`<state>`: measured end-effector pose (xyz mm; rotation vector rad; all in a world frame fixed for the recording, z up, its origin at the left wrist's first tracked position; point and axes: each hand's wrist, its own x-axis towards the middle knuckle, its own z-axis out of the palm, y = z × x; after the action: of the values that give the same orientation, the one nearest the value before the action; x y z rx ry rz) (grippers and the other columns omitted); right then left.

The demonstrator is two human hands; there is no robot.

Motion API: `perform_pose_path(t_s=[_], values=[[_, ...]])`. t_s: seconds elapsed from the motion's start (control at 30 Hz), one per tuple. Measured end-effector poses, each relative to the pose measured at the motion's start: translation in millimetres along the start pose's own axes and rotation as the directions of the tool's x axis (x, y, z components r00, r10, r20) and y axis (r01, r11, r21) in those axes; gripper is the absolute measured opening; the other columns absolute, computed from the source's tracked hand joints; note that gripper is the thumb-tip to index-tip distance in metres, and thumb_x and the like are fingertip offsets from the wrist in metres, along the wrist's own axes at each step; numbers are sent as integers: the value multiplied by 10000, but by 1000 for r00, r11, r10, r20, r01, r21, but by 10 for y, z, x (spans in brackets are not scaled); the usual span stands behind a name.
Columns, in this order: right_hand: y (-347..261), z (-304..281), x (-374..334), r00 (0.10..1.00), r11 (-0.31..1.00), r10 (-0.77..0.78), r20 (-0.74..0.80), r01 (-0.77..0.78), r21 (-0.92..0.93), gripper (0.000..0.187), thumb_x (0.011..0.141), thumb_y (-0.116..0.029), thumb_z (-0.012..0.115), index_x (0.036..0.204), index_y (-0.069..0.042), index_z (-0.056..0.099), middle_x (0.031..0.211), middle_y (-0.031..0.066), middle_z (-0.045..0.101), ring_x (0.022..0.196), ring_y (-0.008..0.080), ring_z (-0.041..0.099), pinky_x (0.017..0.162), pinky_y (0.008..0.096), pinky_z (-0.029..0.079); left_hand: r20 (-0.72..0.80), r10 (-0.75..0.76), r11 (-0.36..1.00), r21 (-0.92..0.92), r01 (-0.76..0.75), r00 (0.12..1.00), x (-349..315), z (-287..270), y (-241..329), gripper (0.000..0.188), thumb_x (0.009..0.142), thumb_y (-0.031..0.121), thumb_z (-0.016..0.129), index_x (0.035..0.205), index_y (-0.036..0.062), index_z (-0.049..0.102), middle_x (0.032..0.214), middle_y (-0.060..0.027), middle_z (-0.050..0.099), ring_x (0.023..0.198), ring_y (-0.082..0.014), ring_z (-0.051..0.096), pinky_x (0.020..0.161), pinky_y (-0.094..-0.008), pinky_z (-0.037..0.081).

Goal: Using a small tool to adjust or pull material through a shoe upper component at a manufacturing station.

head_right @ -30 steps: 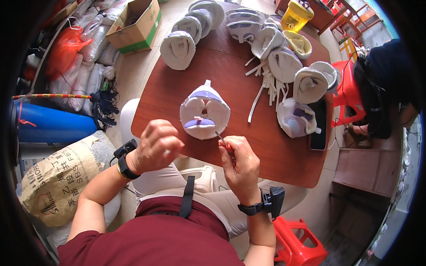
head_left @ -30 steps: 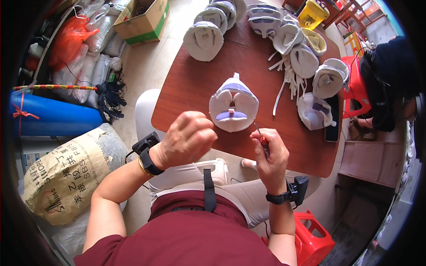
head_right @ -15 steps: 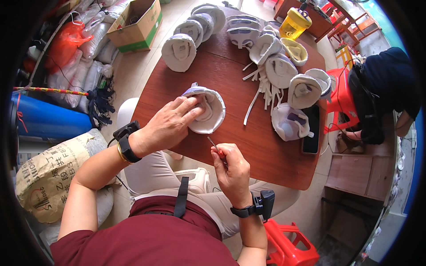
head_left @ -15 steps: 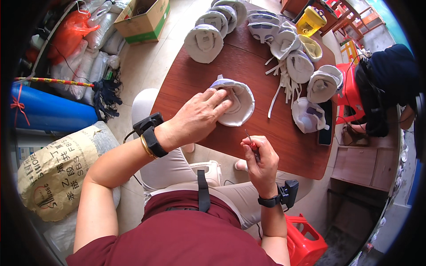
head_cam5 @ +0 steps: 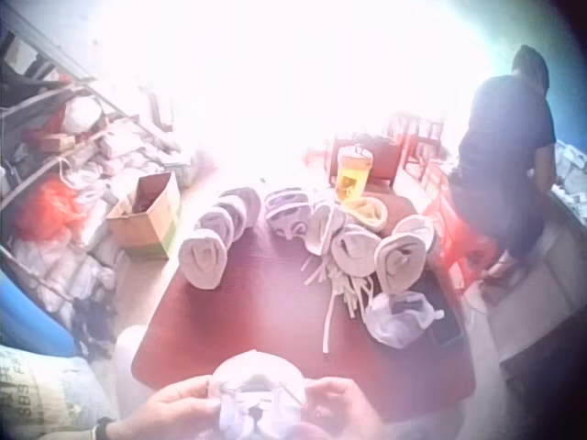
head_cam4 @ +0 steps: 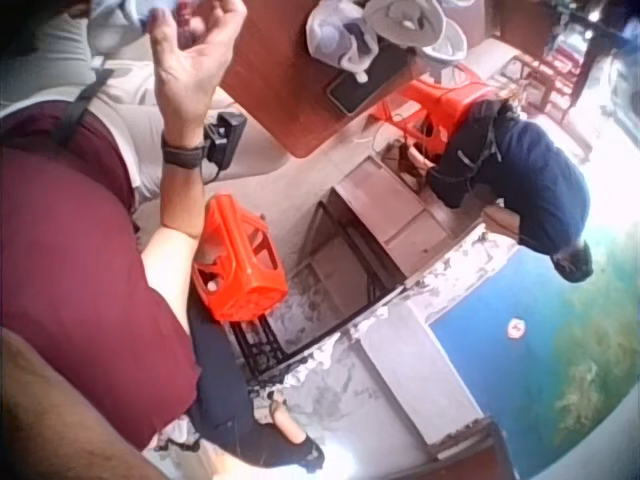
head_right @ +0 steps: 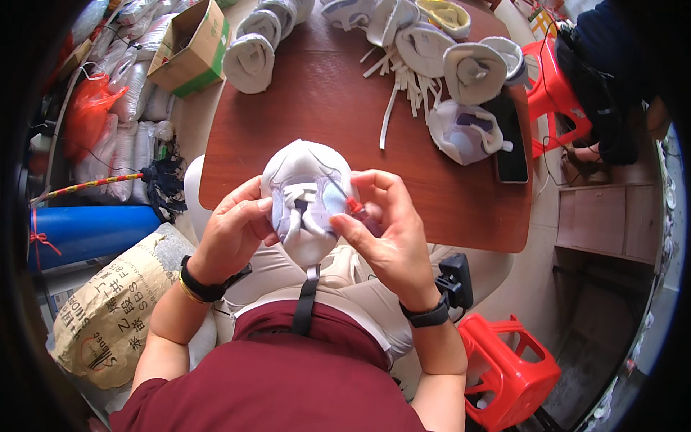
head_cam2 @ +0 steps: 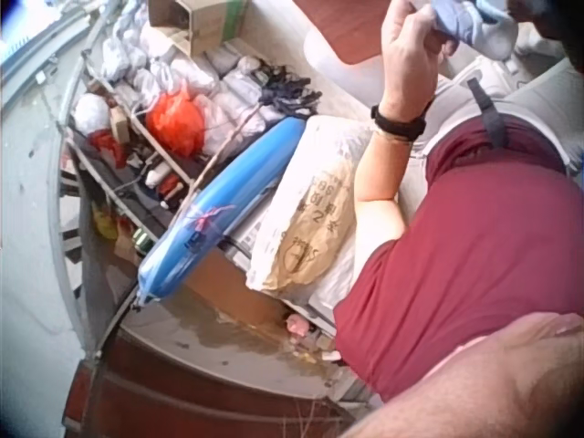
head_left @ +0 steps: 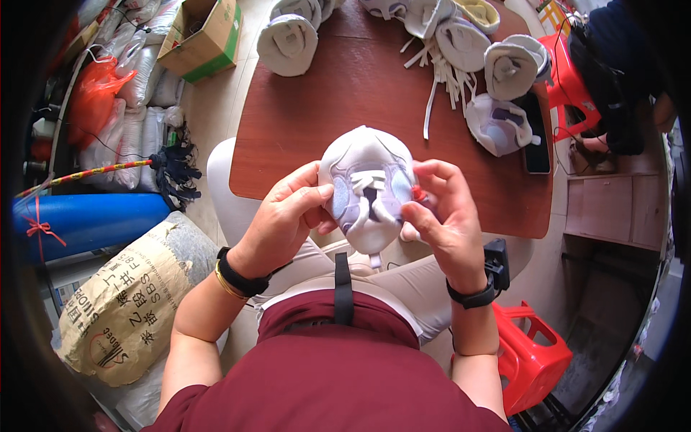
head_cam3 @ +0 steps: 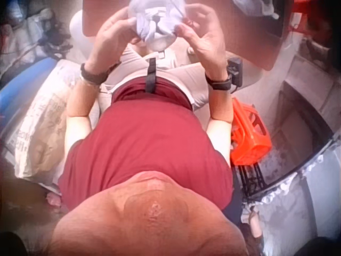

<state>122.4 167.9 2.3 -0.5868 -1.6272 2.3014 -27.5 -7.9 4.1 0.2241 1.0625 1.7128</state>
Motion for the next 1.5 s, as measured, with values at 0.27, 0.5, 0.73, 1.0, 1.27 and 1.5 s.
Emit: perform_pose_path(t_s=[0.27,0.5,0.73,1.0,1.27,1.5], values=[[177,18,-46,976,945,205,66,-215,246,713,860,-90,774,1421,-15,341,1211,85,561,1112,156,594,958,294,482,-198,330,908,336,-252,923,28,167,-243,314,961,114,599,1254,20,535,1255,-105,541,1029,-154,570,819,-303,488],[216,-19,41,985,975,158,73,-168,147,692,865,-107,768,1401,-3,343,1247,108,547,1147,160,566,973,309,479,507,523,-256,860,-441,685,133,154,-81,304,679,-16,741,953,93,668,993,-66,675,987,-318,623,870,-422,484],[233,-132,175,980,980,200,17,-200,-16,643,855,-133,758,1377,-9,406,1240,122,548,1059,151,585,930,292,487,511,490,-325,859,-396,706,391,148,-170,202,713,14,730,885,69,640,950,-70,631,946,-290,615,840,-405,496],[313,-56,121,947,679,-321,-10,223,-700,471,730,-8,668,1189,-15,565,1187,152,543,986,264,640,829,365,534,454,429,-174,890,-422,781,495,105,-202,208,729,30,710,922,51,635,1002,-94,633,920,-302,617,795,-390,528],[220,66,200,913,548,-408,10,254,-797,314,791,48,646,1099,-4,614,937,132,612,830,288,667,730,376,544,400,477,-103,910,-403,782,507,120,-202,117,771,40,693,882,44,657,943,-92,656,909,-294,621,785,-389,531],[191,62,224,941,664,-334,-61,189,-723,303,824,19,658,1120,6,596,950,130,640,809,214,655,732,337,528,376,456,-183,927,-329,806,531,190,-159,82,780,72,677,860,57,666,888,-62,651,824,-288,636,702,-393,534]])
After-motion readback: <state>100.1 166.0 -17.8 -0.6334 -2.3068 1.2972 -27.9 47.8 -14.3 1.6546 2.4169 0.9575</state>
